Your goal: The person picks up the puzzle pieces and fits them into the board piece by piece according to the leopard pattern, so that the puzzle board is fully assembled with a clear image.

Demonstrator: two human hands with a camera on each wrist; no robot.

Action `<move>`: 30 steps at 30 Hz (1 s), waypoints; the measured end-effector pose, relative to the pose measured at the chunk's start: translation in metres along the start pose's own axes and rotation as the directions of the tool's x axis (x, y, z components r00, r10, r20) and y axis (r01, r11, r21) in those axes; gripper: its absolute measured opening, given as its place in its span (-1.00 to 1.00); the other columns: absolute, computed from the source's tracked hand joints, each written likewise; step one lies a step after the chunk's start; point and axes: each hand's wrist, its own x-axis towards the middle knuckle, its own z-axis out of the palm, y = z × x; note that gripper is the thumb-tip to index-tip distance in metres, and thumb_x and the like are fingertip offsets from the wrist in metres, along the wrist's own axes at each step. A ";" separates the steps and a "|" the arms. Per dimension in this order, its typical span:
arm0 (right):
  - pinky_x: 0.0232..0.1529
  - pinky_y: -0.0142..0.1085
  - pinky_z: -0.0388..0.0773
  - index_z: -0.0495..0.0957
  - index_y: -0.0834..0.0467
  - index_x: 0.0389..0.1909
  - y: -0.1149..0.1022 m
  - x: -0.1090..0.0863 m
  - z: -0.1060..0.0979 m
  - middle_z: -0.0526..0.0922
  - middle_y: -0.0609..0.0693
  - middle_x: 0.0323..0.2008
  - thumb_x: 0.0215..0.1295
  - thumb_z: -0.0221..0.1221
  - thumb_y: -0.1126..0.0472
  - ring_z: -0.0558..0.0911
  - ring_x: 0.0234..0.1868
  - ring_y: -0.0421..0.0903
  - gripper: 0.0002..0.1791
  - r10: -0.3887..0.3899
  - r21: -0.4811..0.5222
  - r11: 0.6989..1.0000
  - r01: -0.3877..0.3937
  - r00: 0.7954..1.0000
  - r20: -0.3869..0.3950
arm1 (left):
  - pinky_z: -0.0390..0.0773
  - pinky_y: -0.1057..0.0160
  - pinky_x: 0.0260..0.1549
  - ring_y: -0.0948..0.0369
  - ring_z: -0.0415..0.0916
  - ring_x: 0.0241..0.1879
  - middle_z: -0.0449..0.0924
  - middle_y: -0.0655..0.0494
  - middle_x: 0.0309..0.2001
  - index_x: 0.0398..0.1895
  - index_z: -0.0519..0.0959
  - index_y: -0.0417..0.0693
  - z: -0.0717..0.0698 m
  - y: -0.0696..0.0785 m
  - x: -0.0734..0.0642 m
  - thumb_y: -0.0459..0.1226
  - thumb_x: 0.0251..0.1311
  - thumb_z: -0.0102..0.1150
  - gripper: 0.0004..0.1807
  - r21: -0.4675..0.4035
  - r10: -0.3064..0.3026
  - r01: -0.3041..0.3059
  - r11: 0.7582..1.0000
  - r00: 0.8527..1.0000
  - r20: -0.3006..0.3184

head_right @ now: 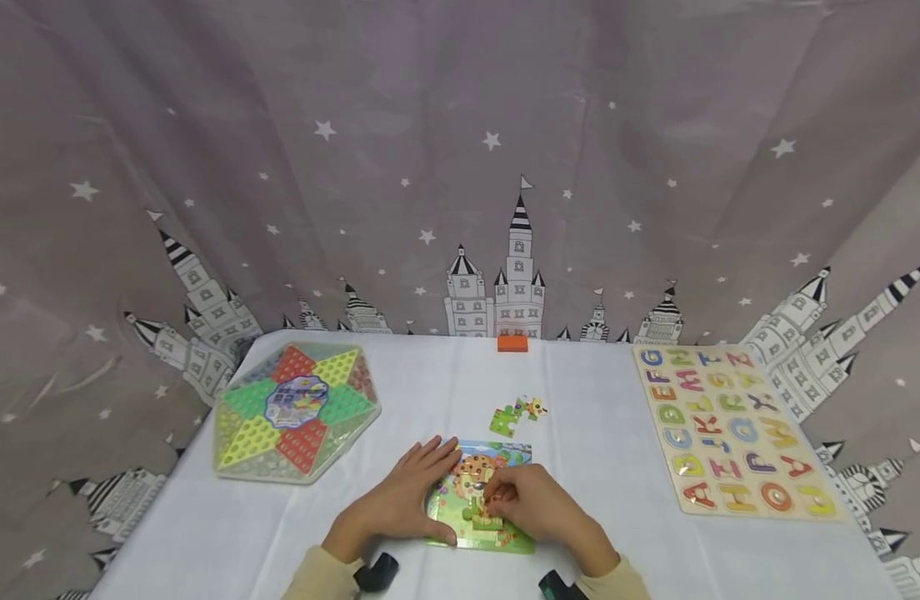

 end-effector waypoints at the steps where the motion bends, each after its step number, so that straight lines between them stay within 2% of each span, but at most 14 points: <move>1: -0.42 -0.48 0.55 0.71 -0.01 -0.30 -0.001 -0.001 0.003 0.62 -0.27 -0.47 0.27 0.40 0.16 0.53 -0.46 -0.41 -0.95 -0.003 -0.003 1.000 0.003 1.000 0.006 | -0.05 -0.20 0.61 -0.03 -0.14 0.66 -0.03 0.11 0.67 0.63 0.10 0.02 0.001 0.000 0.000 0.34 -0.10 0.46 0.27 -0.006 -0.001 0.001 1.000 1.000 -0.001; 5: -0.49 -0.48 0.51 0.73 0.06 -0.32 -0.007 -0.004 0.012 0.61 -0.24 -0.50 0.24 0.42 0.17 0.49 -0.51 -0.41 -0.93 -0.022 -0.029 0.999 0.022 1.000 -0.014 | -0.04 -0.22 0.60 -0.03 -0.12 0.65 0.01 0.12 0.66 0.62 0.14 0.02 0.004 0.000 -0.001 0.32 0.02 0.39 0.18 -0.029 -0.007 0.007 1.000 1.000 -0.018; 12: -0.47 -0.51 0.44 0.76 0.09 -0.38 -0.018 -0.005 0.019 0.61 -0.20 -0.46 0.14 0.46 0.23 0.40 -0.48 -0.43 -0.93 -0.049 -0.155 0.987 0.038 0.997 -0.065 | -0.01 -0.25 0.58 -0.07 -0.06 0.64 0.07 0.06 0.64 0.60 0.18 -0.02 0.007 0.001 0.000 0.29 0.13 0.33 0.08 -0.032 -0.002 0.000 0.999 0.998 -0.061; 22: -0.48 -0.51 0.47 0.72 0.08 -0.38 -0.019 -0.005 0.019 0.59 -0.21 -0.46 0.16 0.45 0.25 0.43 -0.49 -0.45 -0.92 -0.035 -0.153 0.988 0.023 0.996 -0.078 | 0.00 -0.29 0.56 -0.12 -0.03 0.62 0.10 0.01 0.62 0.58 0.21 -0.07 0.005 0.007 -0.002 0.26 0.14 0.34 0.05 -0.031 0.003 -0.006 0.999 0.997 -0.079; 24: -0.46 -0.51 0.48 0.72 0.06 -0.37 -0.014 -0.002 0.014 0.60 -0.22 -0.46 0.19 0.44 0.22 0.45 -0.48 -0.43 -0.93 -0.017 -0.141 0.990 0.002 0.994 -0.107 | 0.00 -0.29 0.56 -0.12 -0.02 0.62 0.10 0.00 0.62 0.57 0.22 -0.07 0.005 0.008 -0.001 0.26 0.13 0.35 0.06 -0.034 -0.003 0.000 0.999 0.997 -0.083; 26: -0.43 -0.48 0.51 0.72 0.05 -0.34 -0.004 0.004 0.004 0.62 -0.20 -0.44 0.23 0.42 0.18 0.49 -0.46 -0.38 -0.93 0.035 -0.123 0.991 -0.057 0.983 -0.181 | -0.02 -0.28 0.57 -0.11 -0.04 0.62 0.08 0.01 0.63 0.57 0.21 -0.06 0.005 0.008 0.000 0.27 0.12 0.35 0.07 -0.036 -0.016 0.013 0.999 0.996 -0.084; 27: -0.39 -0.46 0.52 0.72 0.06 -0.29 0.001 0.007 -0.002 0.64 -0.17 -0.42 0.25 0.41 0.17 0.51 -0.43 -0.34 -0.92 0.070 -0.114 0.989 -0.099 0.970 -0.233 | -0.03 -0.28 0.58 -0.11 -0.05 0.63 0.08 0.02 0.63 0.58 0.21 -0.05 0.005 0.008 0.001 0.28 0.11 0.35 0.07 -0.038 -0.022 0.019 0.999 0.996 -0.083; 30: -0.25 -0.32 0.59 0.70 0.17 -0.05 0.023 0.020 -0.025 0.69 0.00 -0.25 0.29 0.38 0.15 0.58 -0.30 -0.18 -0.73 0.175 -0.099 0.968 -0.230 0.904 -0.391 | -0.05 -0.25 0.59 -0.09 -0.06 0.63 0.06 0.04 0.64 0.58 0.20 -0.02 0.006 0.009 0.003 0.30 0.07 0.37 0.10 -0.032 -0.037 0.035 0.999 0.996 -0.075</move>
